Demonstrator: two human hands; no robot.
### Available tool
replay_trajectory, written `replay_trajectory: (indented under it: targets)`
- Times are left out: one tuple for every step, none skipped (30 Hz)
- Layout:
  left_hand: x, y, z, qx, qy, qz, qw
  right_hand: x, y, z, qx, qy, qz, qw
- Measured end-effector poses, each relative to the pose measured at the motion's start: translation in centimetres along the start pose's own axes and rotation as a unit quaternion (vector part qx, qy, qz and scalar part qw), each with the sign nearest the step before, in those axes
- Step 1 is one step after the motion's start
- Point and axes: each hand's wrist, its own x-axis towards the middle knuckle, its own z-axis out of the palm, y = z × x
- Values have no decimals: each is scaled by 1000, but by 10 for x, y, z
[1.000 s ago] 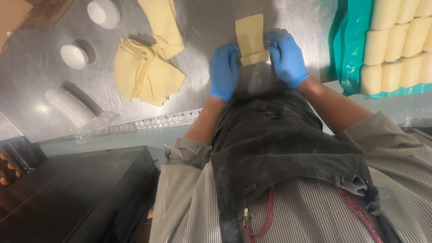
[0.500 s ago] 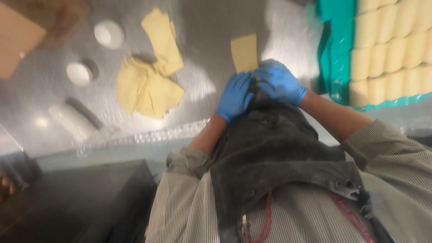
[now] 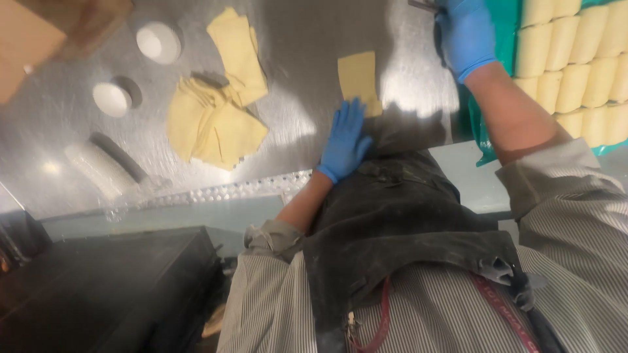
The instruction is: Rolling chocolate bars into dough pieces to prepare pastries.
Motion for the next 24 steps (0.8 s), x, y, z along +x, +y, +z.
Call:
replay_trajectory:
  targets:
    - [-2,-3,0,-93,41,-5,995,-6,10,7,4,7,8,1000]
    - [-7,7,-6,-95,41,-11,995,-7,2,2,7,2,5,1000]
    - [-7,15,-11,-183,62,-64,979,-7,-2,-5,34,15,-1,999]
    - [-7,24,-17,-270,81,-117,952,-7,-6,-13,62,27,-7,998]
    - [-9,24,-15,-271,81,-122,951,-13,4,-2,64,22,-7,998]
    - [-10,25,-13,-306,62,-133,940,-19,13,8,47,7,1,999]
    - [-7,24,-12,-340,44,-140,929,-21,25,17,28,-4,9,1000]
    - [-9,23,-13,-340,45,-139,929,-21,20,12,28,-4,7,1000]
    - [-9,23,-13,-351,78,-165,918,-21,16,6,57,19,14,998]
    - [-9,23,-12,-361,110,-191,906,-20,13,0,85,42,20,995]
    - [-8,26,-18,-362,110,-191,906,-21,4,-5,85,41,20,995]
    - [-6,28,-24,-379,85,-201,899,-22,-5,-9,242,-32,70,967]
    - [-6,31,-30,-395,61,-212,892,-24,-14,-13,397,-107,113,905]
    - [-7,28,-26,-395,61,-214,891,-23,-41,-19,397,-109,113,904]
    - [-6,23,-23,-376,97,-173,905,-21,-67,-25,304,-173,27,936]
    - [-4,19,-21,-356,134,-131,915,-19,-92,-32,205,-234,-59,949]
    - [0,14,-20,-356,132,-129,916,-22,-99,-30,204,-232,-57,949]
    - [5,8,-20,-321,146,-159,922,-26,-107,-27,232,-240,-41,942]
    - [7,3,-19,-284,160,-192,926,-32,-116,-24,262,-250,-24,932]
    - [10,5,-23,-284,159,-192,926,-38,-107,-7,263,-250,-23,932]
    - [15,5,-28,-277,137,-158,938,-43,-99,11,253,-201,-119,939]
    - [21,5,-33,-269,115,-124,948,-47,-91,29,240,-150,-214,935]
    - [22,9,-36,-269,114,-123,949,-51,-91,33,240,-148,-214,935]
    - [24,12,-39,-213,102,-107,966,-55,-92,37,229,-140,-226,937]
